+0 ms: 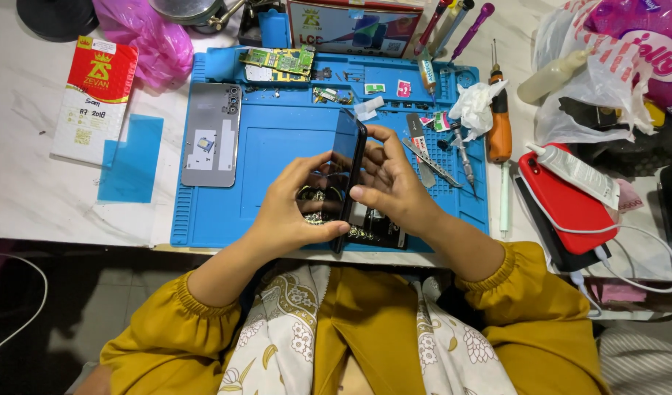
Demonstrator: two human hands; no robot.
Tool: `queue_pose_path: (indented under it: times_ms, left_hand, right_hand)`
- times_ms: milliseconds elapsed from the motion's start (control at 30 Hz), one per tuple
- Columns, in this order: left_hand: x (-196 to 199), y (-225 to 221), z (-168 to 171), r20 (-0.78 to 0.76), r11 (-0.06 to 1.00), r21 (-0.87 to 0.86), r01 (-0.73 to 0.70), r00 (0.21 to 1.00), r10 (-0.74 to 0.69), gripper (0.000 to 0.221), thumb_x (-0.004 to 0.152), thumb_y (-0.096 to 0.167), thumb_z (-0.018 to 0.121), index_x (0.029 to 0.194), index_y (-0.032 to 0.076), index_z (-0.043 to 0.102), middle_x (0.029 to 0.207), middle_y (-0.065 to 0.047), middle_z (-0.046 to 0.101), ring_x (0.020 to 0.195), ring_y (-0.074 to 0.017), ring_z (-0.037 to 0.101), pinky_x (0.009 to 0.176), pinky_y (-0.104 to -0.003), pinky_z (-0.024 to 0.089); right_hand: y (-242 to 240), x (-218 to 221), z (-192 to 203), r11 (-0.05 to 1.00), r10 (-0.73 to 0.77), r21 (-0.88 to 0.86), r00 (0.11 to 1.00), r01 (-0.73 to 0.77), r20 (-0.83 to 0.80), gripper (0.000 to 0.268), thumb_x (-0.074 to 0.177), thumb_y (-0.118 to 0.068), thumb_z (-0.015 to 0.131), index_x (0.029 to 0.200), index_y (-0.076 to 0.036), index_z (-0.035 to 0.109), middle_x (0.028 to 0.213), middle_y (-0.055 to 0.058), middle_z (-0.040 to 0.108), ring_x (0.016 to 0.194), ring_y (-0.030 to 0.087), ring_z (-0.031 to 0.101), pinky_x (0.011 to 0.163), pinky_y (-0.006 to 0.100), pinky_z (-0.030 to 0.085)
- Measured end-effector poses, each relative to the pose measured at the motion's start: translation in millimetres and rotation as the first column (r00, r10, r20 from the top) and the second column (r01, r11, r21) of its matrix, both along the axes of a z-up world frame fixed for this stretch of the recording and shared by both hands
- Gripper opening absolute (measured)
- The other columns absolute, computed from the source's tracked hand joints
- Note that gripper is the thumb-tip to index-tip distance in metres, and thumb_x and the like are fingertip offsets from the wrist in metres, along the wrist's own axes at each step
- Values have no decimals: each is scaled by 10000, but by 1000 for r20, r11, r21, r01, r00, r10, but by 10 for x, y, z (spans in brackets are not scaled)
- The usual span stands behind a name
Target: Repairing a mobile phone by applying adhesive and assembling internal components on a repair bench.
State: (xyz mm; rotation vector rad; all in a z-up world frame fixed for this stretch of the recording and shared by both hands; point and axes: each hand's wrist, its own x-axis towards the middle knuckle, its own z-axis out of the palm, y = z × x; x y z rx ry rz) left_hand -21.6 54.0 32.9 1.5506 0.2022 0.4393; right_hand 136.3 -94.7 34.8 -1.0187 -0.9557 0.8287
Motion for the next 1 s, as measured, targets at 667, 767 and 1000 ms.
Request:
queue_pose_path:
  times_ms: [667, 767, 1000]
  left_hand:
    - [-57, -52, -112, 37, 957, -269, 105, 994, -99, 990, 639, 98, 972, 1492, 23, 474, 1319, -136, 500, 1099, -224, 576, 933, -447, 637]
    - [-61, -58, -123, 49, 957, -275, 96, 995, -85, 987, 640, 104, 975, 1488, 24, 477, 1313, -136, 500, 1097, -224, 575, 935, -454, 636]
    - [-80, -94, -86, 79, 967, -250, 54, 996, -35, 997, 616, 144, 992, 1468, 5, 494, 1280, -161, 512, 1086, -245, 579, 929, -477, 636]
  right_hand:
    - [-732, 606, 254, 671, 373, -215, -72, 710, 925, 424, 793, -233, 831, 1174, -98, 703, 1021, 70, 668, 966, 255, 709, 798, 341, 600]
    - [-790, 616, 297, 666, 365, -220, -54, 712, 929, 378, 853, -201, 798, 1199, -83, 706, 932, 63, 684, 900, 243, 722, 780, 310, 586]
    - [-804, 629, 338, 662, 122, -174, 124, 729, 985, 209, 891, -100, 709, 1092, -47, 684, 939, 121, 602, 826, 362, 695, 706, 455, 588]
